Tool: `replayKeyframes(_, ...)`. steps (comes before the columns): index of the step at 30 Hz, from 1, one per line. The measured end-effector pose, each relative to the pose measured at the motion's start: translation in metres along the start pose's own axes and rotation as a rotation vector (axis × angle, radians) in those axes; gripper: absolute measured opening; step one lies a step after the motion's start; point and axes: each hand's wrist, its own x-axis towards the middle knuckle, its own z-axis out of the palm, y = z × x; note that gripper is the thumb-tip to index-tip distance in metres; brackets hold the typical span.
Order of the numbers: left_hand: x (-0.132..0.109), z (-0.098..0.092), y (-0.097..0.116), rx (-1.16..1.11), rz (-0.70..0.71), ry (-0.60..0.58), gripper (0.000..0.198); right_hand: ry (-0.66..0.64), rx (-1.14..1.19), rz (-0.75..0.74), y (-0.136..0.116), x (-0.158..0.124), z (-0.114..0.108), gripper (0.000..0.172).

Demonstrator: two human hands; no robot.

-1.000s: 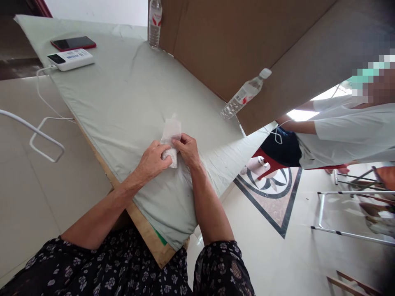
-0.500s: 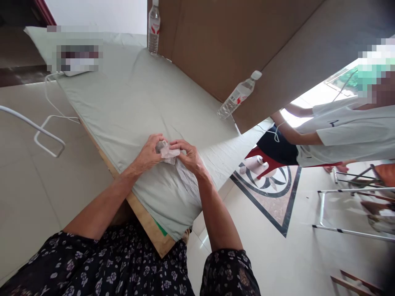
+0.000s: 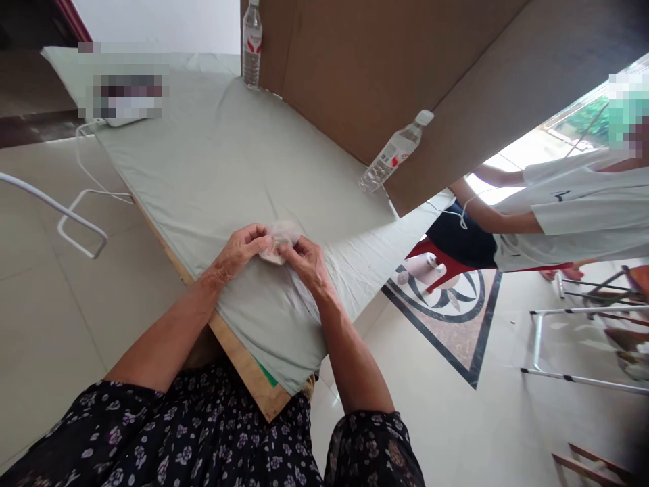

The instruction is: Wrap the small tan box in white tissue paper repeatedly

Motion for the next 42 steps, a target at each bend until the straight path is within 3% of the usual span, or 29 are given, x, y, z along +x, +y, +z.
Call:
replayKeyframes(4, -0.001, -0.002, -0.004, -0.056, -0.019, -0.117, 0.067, 0.030, 0.065, 0.107, -0.002, -0.003, 0.002, 0.046)
replayKeyframes(9, 0.002, 0.001, -0.015, -0.004, 0.027, -0.148, 0.074, 0.012, -0.131, 0.006, 0.005, 0.000, -0.001, 0.049)
replayKeyframes(12, 0.003, 0.001, -0.020, 0.022, 0.064, -0.113, 0.081, 0.011, -0.201, -0.015, 0.008, 0.003, -0.003, 0.049)
replayKeyframes(16, 0.000, 0.003, -0.022, 0.092, 0.099, 0.031, 0.090, 0.051, -0.211, 0.013, 0.014, 0.002, 0.000, 0.040)
replayKeyframes(19, -0.003, 0.005, -0.022, 0.127, 0.134, 0.059, 0.079, 0.141, -0.159, 0.034, 0.021, -0.002, 0.004, 0.045)
replayKeyframes(21, -0.003, 0.006, -0.021, 0.157, 0.135, 0.042, 0.065, 0.216, -0.212, 0.012, 0.025, -0.005, 0.005, 0.055)
replayKeyframes(23, -0.003, 0.006, -0.020, 0.193, 0.132, 0.028, 0.056, 0.275, -0.310, -0.047, 0.028, -0.007, 0.005, 0.054)
replayKeyframes(28, -0.002, 0.002, -0.019, 0.222, 0.110, -0.023, 0.049, 0.205, -0.465, -0.127, 0.030, -0.007, 0.003, 0.030)
replayKeyframes(34, -0.001, -0.003, -0.019, 0.203, 0.092, -0.096, 0.047, 0.092, -0.420, -0.158, 0.031, -0.004, 0.005, 0.032)
replayKeyframes(42, 0.000, -0.003, -0.022, 0.161, 0.101, -0.123, 0.050, 0.276, -0.391, -0.110, 0.027, -0.012, 0.001, 0.033)
